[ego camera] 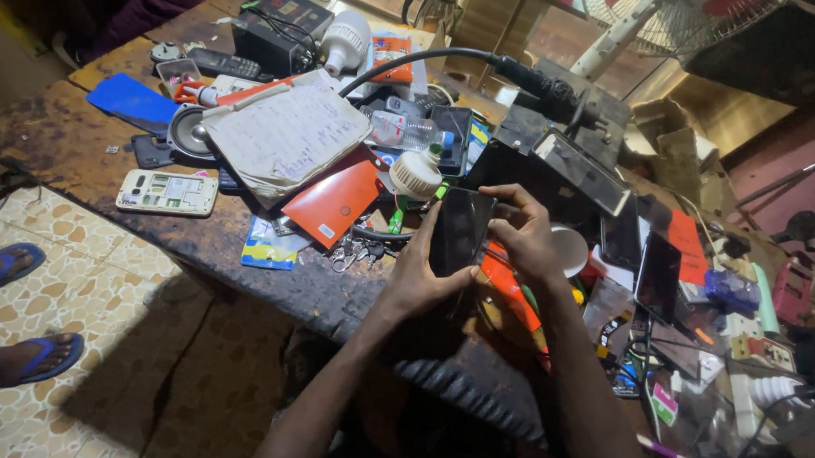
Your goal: A technician disassembles and reassembles a smartphone on a workbench, using a screwdriver to remove screws and prying the case apart.
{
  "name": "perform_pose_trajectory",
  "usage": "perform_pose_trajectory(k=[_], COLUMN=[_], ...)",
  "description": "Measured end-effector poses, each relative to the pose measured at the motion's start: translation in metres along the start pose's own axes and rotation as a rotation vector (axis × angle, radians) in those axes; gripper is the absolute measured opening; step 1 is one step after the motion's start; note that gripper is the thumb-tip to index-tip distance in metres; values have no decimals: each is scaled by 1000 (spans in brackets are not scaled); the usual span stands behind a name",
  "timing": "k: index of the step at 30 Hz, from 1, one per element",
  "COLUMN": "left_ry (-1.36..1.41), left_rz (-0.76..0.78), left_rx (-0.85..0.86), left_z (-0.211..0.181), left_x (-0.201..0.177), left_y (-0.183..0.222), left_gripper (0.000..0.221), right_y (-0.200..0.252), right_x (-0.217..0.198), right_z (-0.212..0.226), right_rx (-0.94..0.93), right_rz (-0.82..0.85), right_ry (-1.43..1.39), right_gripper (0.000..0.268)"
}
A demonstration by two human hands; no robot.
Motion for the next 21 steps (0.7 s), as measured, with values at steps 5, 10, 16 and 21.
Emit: perform_pose_trajectory(k=[5,10,16,21], left_ry=[-14,2,-1,28], left_rz=[7,29,34,61], left_rx=[24,28,43,79], left_z=[4,-5,-10,-16], left_x=[3,1,1,-1], left_y=[-3,-2,-3,-3], left_gripper=[122,120,123,122], right_y=[-2,-5,-17,-17], right_x=[-1,-6,-19,-19], right_z=[3,-5,-21,-13], right_rx=[-19,16,48,62], right_rz=[-27,-40,-24,24], right_ry=[-42,-96,-98,-158], right_gripper=[46,35,30,26])
Point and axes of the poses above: each hand's wrist, its own y-axis away from the middle knuckle, its own x-axis out of the palm, z = x × y, the point moved 6 cm from there along -y, towards the middle knuckle, and after that the axes turned 6 degrees about -z, right-handed, at the moved point
